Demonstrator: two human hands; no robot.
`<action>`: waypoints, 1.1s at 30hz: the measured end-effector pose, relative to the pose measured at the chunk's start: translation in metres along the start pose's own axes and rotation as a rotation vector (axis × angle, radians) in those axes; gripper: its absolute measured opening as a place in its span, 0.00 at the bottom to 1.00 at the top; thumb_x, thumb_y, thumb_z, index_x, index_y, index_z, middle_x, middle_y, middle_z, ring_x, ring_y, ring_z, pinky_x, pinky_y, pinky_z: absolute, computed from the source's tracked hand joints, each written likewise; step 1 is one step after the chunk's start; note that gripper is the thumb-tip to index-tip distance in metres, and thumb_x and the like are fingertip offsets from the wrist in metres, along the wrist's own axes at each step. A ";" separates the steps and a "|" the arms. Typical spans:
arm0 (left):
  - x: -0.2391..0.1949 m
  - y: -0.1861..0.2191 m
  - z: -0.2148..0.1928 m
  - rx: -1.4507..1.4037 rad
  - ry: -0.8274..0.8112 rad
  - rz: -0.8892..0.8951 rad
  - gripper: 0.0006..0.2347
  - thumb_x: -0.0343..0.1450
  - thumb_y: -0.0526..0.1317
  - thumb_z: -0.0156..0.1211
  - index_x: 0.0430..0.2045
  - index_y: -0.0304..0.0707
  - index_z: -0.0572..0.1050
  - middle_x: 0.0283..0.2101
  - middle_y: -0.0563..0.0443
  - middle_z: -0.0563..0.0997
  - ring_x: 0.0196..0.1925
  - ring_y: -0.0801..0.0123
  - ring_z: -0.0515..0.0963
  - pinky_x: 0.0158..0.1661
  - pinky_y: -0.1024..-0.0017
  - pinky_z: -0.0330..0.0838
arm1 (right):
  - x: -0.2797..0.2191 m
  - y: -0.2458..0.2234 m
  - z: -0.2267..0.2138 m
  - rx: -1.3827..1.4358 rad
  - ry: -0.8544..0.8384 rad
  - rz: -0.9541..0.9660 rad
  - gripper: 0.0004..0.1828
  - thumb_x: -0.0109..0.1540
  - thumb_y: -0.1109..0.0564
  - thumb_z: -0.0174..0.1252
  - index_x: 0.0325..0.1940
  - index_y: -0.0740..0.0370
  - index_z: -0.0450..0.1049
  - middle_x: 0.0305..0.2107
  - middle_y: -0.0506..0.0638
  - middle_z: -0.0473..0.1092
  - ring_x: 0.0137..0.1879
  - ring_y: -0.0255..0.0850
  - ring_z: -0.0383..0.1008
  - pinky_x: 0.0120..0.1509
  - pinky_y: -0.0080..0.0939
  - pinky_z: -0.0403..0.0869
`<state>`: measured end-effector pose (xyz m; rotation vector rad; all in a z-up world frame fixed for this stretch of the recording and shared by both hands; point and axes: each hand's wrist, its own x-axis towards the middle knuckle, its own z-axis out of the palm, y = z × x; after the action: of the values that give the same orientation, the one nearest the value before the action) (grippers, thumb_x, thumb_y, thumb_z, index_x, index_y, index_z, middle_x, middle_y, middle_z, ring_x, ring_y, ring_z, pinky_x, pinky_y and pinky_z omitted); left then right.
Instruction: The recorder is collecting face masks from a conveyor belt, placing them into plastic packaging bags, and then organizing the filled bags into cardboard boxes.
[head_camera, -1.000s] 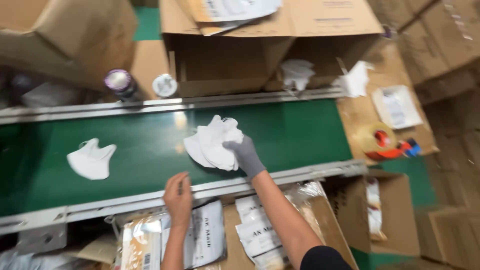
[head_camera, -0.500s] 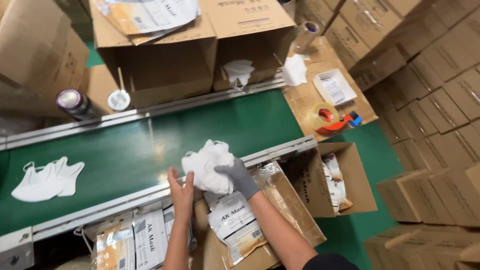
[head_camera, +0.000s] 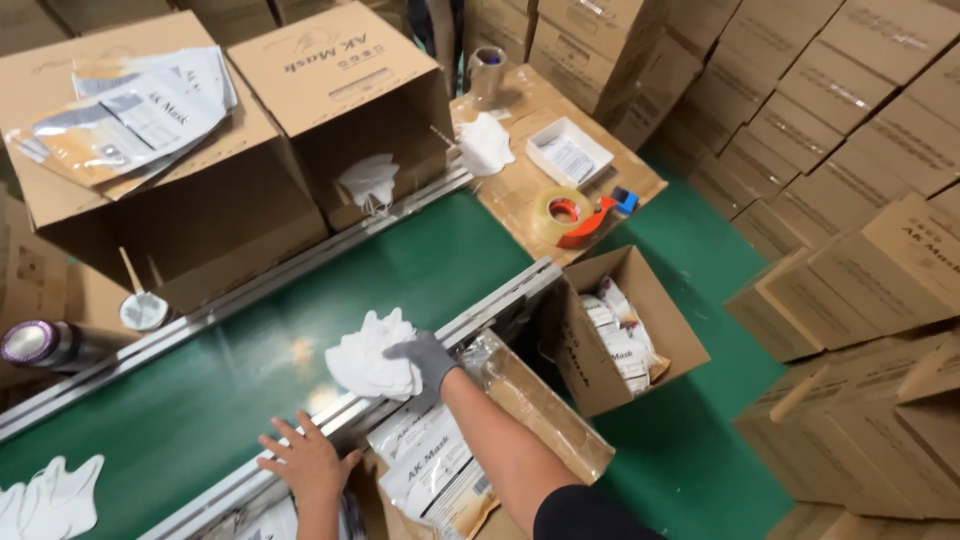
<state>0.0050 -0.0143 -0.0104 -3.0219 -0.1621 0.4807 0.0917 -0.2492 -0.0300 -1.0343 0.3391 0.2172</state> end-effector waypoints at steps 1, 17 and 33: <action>0.003 0.000 0.010 0.041 0.036 -0.006 0.55 0.57 0.65 0.73 0.74 0.36 0.49 0.76 0.25 0.46 0.76 0.24 0.44 0.66 0.31 0.42 | 0.006 0.003 -0.002 -0.008 0.012 0.016 0.24 0.52 0.67 0.68 0.53 0.71 0.75 0.42 0.58 0.78 0.45 0.47 0.81 0.50 0.43 0.81; 0.014 0.001 0.023 0.124 0.011 -0.060 0.58 0.56 0.65 0.76 0.75 0.36 0.46 0.77 0.23 0.43 0.76 0.22 0.42 0.56 0.23 0.50 | 0.008 0.001 -0.001 -0.074 0.000 0.050 0.28 0.50 0.67 0.68 0.55 0.69 0.75 0.44 0.58 0.77 0.45 0.47 0.82 0.50 0.43 0.81; 0.015 0.001 0.029 0.147 0.031 -0.064 0.59 0.54 0.68 0.74 0.75 0.37 0.47 0.77 0.24 0.44 0.76 0.22 0.43 0.56 0.23 0.50 | 0.018 0.007 -0.006 -0.087 -0.001 0.070 0.25 0.51 0.67 0.70 0.52 0.71 0.76 0.42 0.59 0.78 0.44 0.47 0.81 0.50 0.44 0.81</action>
<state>0.0097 -0.0122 -0.0424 -2.8696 -0.2116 0.4209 0.1049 -0.2508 -0.0448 -1.1094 0.3677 0.2977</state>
